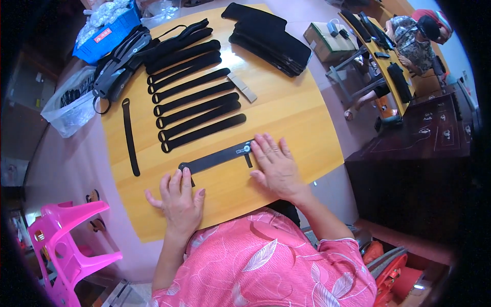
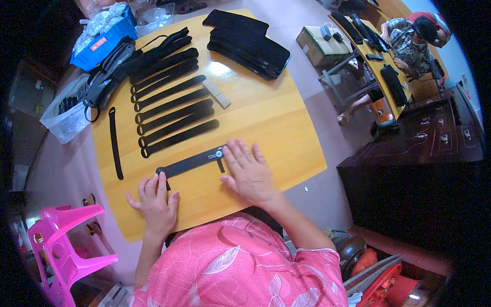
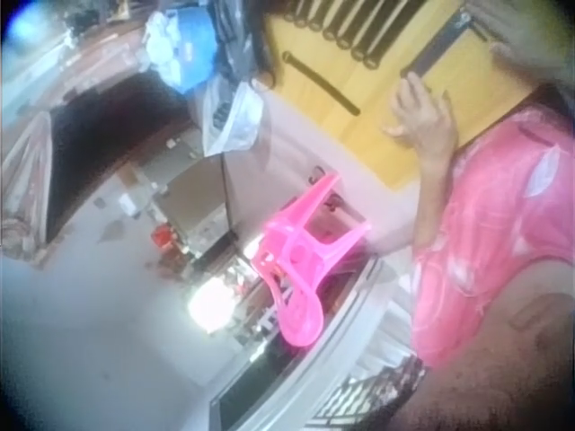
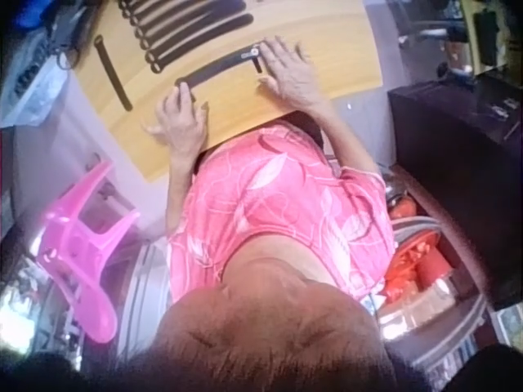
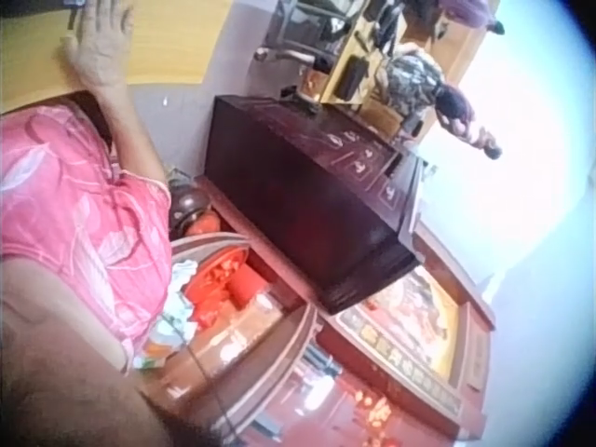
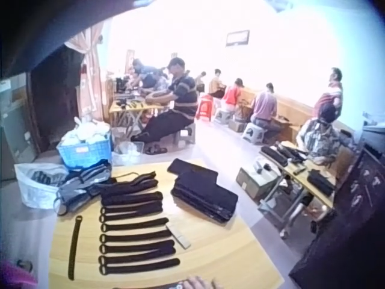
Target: Inspecting and arranging black straps and plastic components on a table in a manufacturing setting.
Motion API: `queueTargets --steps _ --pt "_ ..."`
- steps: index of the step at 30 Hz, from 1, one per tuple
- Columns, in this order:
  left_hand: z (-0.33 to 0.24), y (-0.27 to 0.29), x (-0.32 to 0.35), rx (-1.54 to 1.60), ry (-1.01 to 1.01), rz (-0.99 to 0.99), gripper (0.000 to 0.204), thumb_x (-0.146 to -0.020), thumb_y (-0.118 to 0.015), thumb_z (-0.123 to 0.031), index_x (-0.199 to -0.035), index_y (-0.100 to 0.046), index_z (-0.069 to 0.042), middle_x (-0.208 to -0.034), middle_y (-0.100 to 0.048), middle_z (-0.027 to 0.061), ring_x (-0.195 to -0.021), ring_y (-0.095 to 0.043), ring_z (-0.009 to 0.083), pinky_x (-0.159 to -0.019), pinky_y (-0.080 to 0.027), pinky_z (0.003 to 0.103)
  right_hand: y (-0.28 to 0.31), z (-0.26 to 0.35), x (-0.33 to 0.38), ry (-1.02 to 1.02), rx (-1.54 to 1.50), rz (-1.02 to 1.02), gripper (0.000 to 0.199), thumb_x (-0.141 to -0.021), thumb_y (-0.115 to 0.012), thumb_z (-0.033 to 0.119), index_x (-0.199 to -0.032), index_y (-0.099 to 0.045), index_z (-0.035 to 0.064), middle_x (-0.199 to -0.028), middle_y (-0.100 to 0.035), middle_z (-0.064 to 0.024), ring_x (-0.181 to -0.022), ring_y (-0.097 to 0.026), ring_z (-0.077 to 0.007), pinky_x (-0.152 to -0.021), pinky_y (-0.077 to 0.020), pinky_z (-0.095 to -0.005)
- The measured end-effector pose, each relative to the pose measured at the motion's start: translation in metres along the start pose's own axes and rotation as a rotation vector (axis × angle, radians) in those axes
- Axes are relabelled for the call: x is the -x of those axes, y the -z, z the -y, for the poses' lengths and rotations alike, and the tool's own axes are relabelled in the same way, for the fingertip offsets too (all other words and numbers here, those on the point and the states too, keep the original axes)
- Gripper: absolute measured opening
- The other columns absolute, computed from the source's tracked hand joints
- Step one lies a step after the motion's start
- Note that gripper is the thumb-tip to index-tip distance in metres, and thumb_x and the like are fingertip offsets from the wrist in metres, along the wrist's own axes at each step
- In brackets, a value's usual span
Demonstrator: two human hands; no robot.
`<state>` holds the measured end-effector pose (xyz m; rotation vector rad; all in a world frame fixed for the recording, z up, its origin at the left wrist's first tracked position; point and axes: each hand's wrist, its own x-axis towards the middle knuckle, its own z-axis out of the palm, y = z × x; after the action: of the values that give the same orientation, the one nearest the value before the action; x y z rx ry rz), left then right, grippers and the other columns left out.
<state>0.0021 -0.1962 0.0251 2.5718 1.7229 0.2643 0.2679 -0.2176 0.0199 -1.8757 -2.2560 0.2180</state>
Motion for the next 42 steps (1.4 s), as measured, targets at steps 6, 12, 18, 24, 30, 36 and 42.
queueTargets --steps 6,12,18,24,30,36,42 --pt "0.006 0.002 -0.002 0.020 -0.021 0.027 0.052 -0.089 -0.058 -0.035 -0.133 -0.052 -0.008 -0.130 -0.051 0.0054 -0.126 -0.039 0.0270 -0.105 -0.001 0.063 0.004 -0.017 0.002 -0.067 0.001 -0.058 0.052 -0.089 -0.057 0.036 -0.135 -0.051 0.0134 -0.145 -0.044 -0.0057 -0.138 -0.034 -0.0277 -0.113 -0.0172 -0.0533" --pt "0.004 -0.001 0.002 0.008 -0.009 0.016 0.052 -0.086 -0.061 -0.035 -0.130 -0.055 -0.009 -0.134 -0.050 0.0050 -0.126 -0.040 0.0287 -0.105 -0.003 0.064 0.018 -0.043 0.002 -0.033 -0.154 -0.121 0.035 -0.088 -0.061 0.019 -0.121 -0.060 0.0079 -0.131 -0.056 -0.0095 -0.129 -0.046 -0.0312 -0.107 -0.0318 -0.0517" --pt "0.010 0.004 0.003 0.154 -0.025 0.051 0.053 -0.087 -0.060 -0.031 -0.132 -0.050 -0.004 -0.136 -0.046 0.0131 -0.128 -0.037 0.0328 -0.107 -0.014 0.056 0.033 -0.053 0.009 -0.293 -0.375 -0.471 0.027 -0.085 -0.057 0.001 -0.110 -0.059 -0.0068 -0.114 -0.061 -0.0249 -0.106 -0.060 -0.0376 -0.092 -0.0481 -0.0405" --pt "0.006 0.009 0.003 0.303 -0.076 -0.077 0.053 -0.083 -0.064 -0.031 -0.127 -0.055 -0.003 -0.133 -0.045 0.0179 -0.123 -0.040 0.0356 -0.103 -0.023 0.050 0.022 0.000 -0.004 0.033 -0.339 -0.381 0.031 -0.076 -0.063 0.000 -0.106 -0.061 -0.0053 -0.113 -0.062 -0.0206 -0.107 -0.059 -0.0376 -0.090 -0.0477 -0.0428" --pt "-0.003 0.010 0.004 0.112 -0.010 0.073 0.052 -0.082 -0.066 -0.036 -0.127 -0.057 -0.012 -0.134 -0.043 0.0110 -0.125 -0.035 0.0337 -0.099 -0.018 0.061 0.003 0.025 -0.016 -0.006 -0.117 -0.123 0.046 -0.076 -0.069 0.021 -0.122 -0.060 0.0163 -0.138 -0.045 -0.0181 -0.128 -0.044 -0.0361 -0.103 -0.0299 -0.0589" --pt "0.000 0.004 0.004 0.221 0.001 0.061 0.053 -0.083 -0.066 -0.036 -0.128 -0.055 -0.011 -0.134 -0.043 0.0088 -0.127 -0.032 0.0314 -0.100 -0.012 0.065 0.008 0.014 -0.014 -0.013 -0.047 -0.068 0.046 -0.079 -0.069 0.022 -0.124 -0.060 0.0230 -0.138 -0.048 -0.0110 -0.129 -0.045 -0.0306 -0.108 -0.0162 -0.0661" --pt "0.001 0.009 0.004 0.242 0.068 0.068 0.059 -0.082 -0.067 -0.034 -0.132 -0.050 -0.008 -0.134 -0.044 0.0077 -0.126 -0.034 0.0302 -0.100 -0.012 0.065 0.008 0.010 -0.014 0.004 -0.089 -0.081 0.042 -0.080 -0.068 0.018 -0.122 -0.062 0.0215 -0.137 -0.051 -0.0095 -0.128 -0.047 -0.0288 -0.109 -0.0114 -0.0661"
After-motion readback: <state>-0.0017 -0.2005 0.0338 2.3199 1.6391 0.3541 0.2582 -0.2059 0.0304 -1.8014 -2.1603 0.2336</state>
